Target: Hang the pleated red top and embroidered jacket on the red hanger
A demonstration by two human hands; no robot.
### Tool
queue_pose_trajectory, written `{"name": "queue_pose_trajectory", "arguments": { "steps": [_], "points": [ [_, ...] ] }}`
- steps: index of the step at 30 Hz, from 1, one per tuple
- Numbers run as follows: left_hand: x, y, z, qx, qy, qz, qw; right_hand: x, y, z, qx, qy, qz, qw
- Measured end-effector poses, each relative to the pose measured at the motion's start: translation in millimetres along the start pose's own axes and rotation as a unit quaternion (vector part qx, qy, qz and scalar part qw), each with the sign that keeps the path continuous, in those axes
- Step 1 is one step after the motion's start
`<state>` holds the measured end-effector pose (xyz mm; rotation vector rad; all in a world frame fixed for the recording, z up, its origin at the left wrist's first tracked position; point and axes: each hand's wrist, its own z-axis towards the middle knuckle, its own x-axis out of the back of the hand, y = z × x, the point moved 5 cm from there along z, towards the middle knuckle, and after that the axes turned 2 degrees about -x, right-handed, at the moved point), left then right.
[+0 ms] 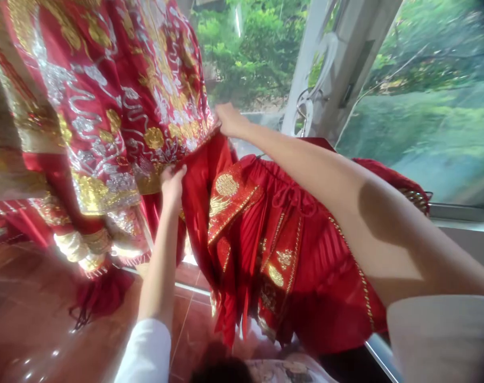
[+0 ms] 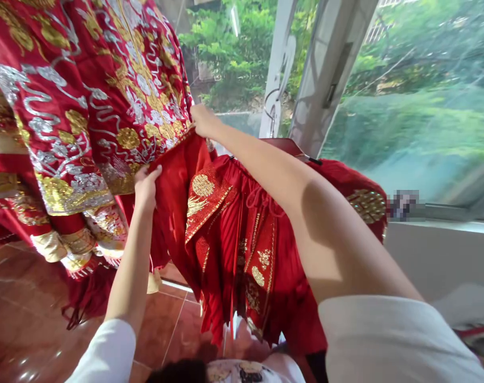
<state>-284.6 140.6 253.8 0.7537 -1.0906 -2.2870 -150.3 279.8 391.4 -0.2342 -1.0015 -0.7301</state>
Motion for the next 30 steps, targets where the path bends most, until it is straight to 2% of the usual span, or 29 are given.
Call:
{"name": "queue_pose_trajectory", "arguments": {
  "steps": [1, 2, 4, 6, 7, 8, 11, 13, 15, 17, 20, 22, 25, 27, 28, 30],
  "points": [
    [-9.2, 9, 4, -0.046, 0.015, 0.027, 0.998, 4, 14, 1, 0.012, -0.009, -0.036, 0.999],
    [-20.0, 18, 2, -0.094, 0.010, 0.058, 0.994, 5, 29, -1, 0.025, -0.045, -0.071, 0.996],
    [-42.8, 33, -18, -0.181, -0.048, 0.120, 0.975, 5, 54, -16, 0.066, -0.146, -0.115, 0.980],
    [-58.9, 40, -52, -0.236, -0.115, 0.178, 0.948, 10, 69, -40, 0.105, -0.200, -0.110, 0.968],
    [-61.9, 41, -70, -0.259, -0.123, 0.201, 0.937, 16, 71, -52, 0.119, -0.194, -0.092, 0.969],
    [-61.5, 43, -87, -0.286, -0.107, 0.209, 0.929, 22, 71, -64, 0.126, -0.174, -0.069, 0.974],
    [-55.2, 52, -130, -0.365, -0.009, 0.181, 0.913, 39, 64, -93, 0.112, -0.105, 0.016, 0.988],
    [-59.7, 58, -151, -0.402, 0.038, 0.155, 0.902, 45, 58, -105, 0.092, -0.081, 0.065, 0.990],
    [-76.5, 61, -167, -0.436, 0.042, 0.139, 0.888, 49, 57, -113, 0.074, -0.066, 0.095, 0.991],
    [-102.6, 58, -178, -0.484, 0.008, 0.138, 0.864, 53, 59, -118, 0.055, -0.053, 0.108, 0.991],
    [-141.0, 33, -178, -0.538, -0.044, 0.185, 0.821, 55, 64, -122, 0.029, -0.062, 0.115, 0.991],
    [-155.3, 11, -171, -0.516, -0.056, 0.212, 0.828, 52, 63, -121, 0.031, -0.091, 0.117, 0.989],
    [-160.1, -9, -167, -0.397, -0.091, 0.187, 0.894, 46, 58, -116, 0.053, -0.139, 0.117, 0.982],
    [-157.3, -3, -177, -0.306, -0.134, 0.133, 0.933, 43, 56, -114, 0.054, -0.164, 0.106, 0.979],
    [-156.5, 6, -184, -0.273, -0.175, 0.106, 0.940, 42, 56, -114, 0.046, -0.171, 0.096, 0.980],
    [-154.7, 36, -195, -0.259, -0.257, 0.075, 0.928, 44, 58, -116, 0.016, -0.169, 0.073, 0.983]
  ]
}}
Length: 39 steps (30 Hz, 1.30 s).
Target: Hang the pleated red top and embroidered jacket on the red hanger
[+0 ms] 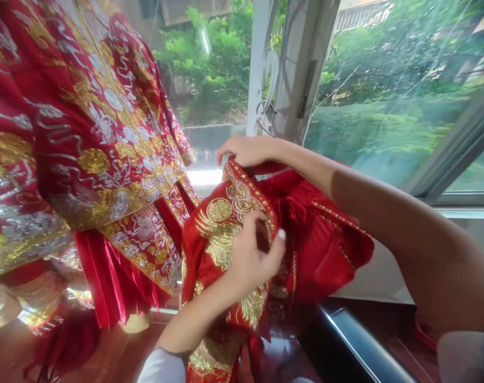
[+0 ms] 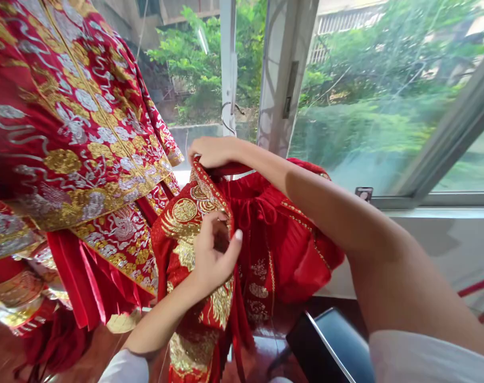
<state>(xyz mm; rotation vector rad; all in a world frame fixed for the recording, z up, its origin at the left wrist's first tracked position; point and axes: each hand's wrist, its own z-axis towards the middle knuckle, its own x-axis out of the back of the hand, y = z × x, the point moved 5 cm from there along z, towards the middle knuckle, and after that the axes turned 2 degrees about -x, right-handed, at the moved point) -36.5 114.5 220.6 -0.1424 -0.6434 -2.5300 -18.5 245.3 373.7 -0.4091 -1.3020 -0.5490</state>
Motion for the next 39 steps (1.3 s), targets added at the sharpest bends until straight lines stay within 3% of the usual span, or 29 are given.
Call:
{"name": "queue_pose_trajectory", "arguments": {
  "steps": [2, 4, 6, 10, 14, 17, 20, 22, 25, 28, 33, 36, 39],
  "points": [
    [15.1, 26, 17, -0.044, -0.007, 0.031, 0.999, 1, 2, -6, -0.035, 0.017, -0.011, 0.999],
    [36.5, 33, 45, -0.052, 0.079, 0.112, 0.989, 2, 3, -11, -0.058, 0.036, -0.011, 0.998],
    [44.2, 17, 77, -0.010, 0.095, 0.141, 0.985, 2, 5, -14, -0.075, 0.057, -0.012, 0.996],
    [26.7, -41, 117, 0.054, -0.049, 0.101, 0.992, 3, 8, -12, -0.080, 0.098, -0.032, 0.991],
    [22.9, -70, 119, 0.038, -0.071, 0.009, 0.997, 1, 6, -26, -0.040, 0.113, -0.022, 0.993],
    [20.8, -73, 118, 0.040, -0.107, -0.033, 0.993, -1, 14, -64, -0.041, 0.211, -0.026, 0.976],
    [19.2, -70, 118, 0.054, -0.112, -0.045, 0.991, -2, 43, -116, -0.144, 0.395, -0.076, 0.904],
    [17.1, -70, 121, 0.066, -0.103, -0.047, 0.991, -7, 66, -142, -0.225, 0.451, -0.088, 0.859],
    [10.8, -71, 128, 0.069, -0.093, -0.029, 0.993, -16, 90, -153, -0.304, 0.411, -0.056, 0.858],
    [2.9, -71, 137, 0.053, -0.090, 0.015, 0.994, -22, 91, -152, -0.338, 0.379, -0.048, 0.860],
    [-2.8, -62, 140, 0.029, -0.077, 0.069, 0.994, -45, 71, -151, -0.263, 0.462, -0.058, 0.845],
    [-1.1, -56, 135, 0.014, -0.063, 0.112, 0.992, -69, 56, -142, -0.183, 0.454, -0.066, 0.869],
    [-1.2, -52, 131, 0.012, -0.066, 0.131, 0.989, -79, 47, -133, -0.175, 0.448, -0.040, 0.876]
  ]
}}
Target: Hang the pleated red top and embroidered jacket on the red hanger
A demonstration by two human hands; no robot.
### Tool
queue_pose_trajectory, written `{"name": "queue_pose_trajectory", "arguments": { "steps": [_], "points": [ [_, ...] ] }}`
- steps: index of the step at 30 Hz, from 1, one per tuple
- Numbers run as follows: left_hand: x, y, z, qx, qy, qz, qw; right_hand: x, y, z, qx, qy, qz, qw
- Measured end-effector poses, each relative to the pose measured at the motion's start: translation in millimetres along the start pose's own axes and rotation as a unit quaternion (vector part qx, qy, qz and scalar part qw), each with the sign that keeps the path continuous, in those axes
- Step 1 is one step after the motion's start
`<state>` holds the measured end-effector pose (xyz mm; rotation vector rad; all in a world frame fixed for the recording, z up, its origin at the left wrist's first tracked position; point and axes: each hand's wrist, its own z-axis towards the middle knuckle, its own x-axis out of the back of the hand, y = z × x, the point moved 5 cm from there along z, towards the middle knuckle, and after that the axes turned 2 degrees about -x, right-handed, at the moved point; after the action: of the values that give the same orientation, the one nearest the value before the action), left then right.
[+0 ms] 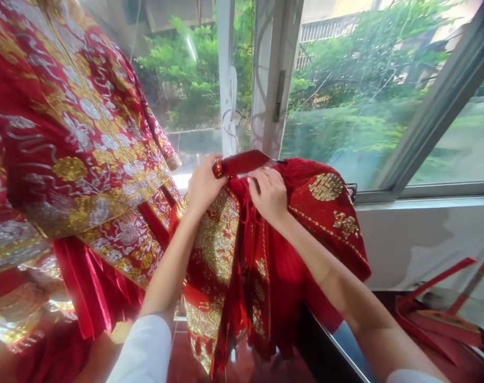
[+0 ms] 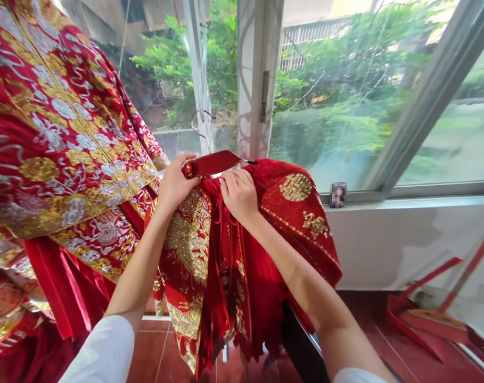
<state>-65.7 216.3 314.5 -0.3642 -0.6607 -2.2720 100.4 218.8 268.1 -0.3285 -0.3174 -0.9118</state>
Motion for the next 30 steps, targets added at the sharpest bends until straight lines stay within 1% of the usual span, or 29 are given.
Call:
{"name": "queue_pose_trajectory", "arguments": {
  "steps": [3, 6, 9, 12, 16, 21, 23, 24, 26, 27, 28, 30],
  "points": [
    [0.3, 1, -2, 0.022, 0.016, 0.006, 1.000, -1, -5, 7, -0.053, -0.010, 0.008, 0.999],
    [1.1, 3, -5, 0.044, 0.046, -0.003, 0.998, -2, -9, 16, -0.090, -0.056, -0.003, 0.994],
    [0.6, 4, -7, 0.059, 0.057, -0.010, 0.997, -4, -13, 19, -0.115, -0.101, -0.008, 0.988],
    [-0.8, 6, -7, 0.047, 0.055, -0.018, 0.997, -5, -20, 20, -0.137, -0.119, 0.002, 0.983],
    [-1.5, 2, -5, 0.046, 0.046, -0.008, 0.998, -5, -27, 23, -0.162, -0.109, 0.026, 0.980],
    [1.3, -2, -4, 0.032, -0.004, -0.014, 0.999, -5, -22, 25, -0.193, -0.107, 0.059, 0.974],
    [3.9, 5, -3, 0.008, 0.000, -0.017, 1.000, -4, -19, 27, -0.191, -0.113, 0.061, 0.973],
    [4.6, 12, -2, -0.014, 0.008, -0.014, 1.000, -3, -17, 27, -0.193, -0.117, 0.062, 0.972],
    [2.7, 31, 1, -0.077, 0.017, 0.013, 0.997, -1, -13, 29, -0.209, -0.123, 0.082, 0.967],
    [-0.4, 41, 4, -0.109, 0.012, 0.037, 0.993, -1, -11, 31, -0.218, -0.123, 0.103, 0.963],
    [-4.5, 51, 7, -0.138, -0.003, 0.068, 0.988, -1, -9, 32, -0.225, -0.118, 0.127, 0.959],
    [-14.7, 65, 13, -0.177, -0.064, 0.141, 0.972, -1, -7, 35, -0.232, -0.099, 0.172, 0.952]
  ]
}}
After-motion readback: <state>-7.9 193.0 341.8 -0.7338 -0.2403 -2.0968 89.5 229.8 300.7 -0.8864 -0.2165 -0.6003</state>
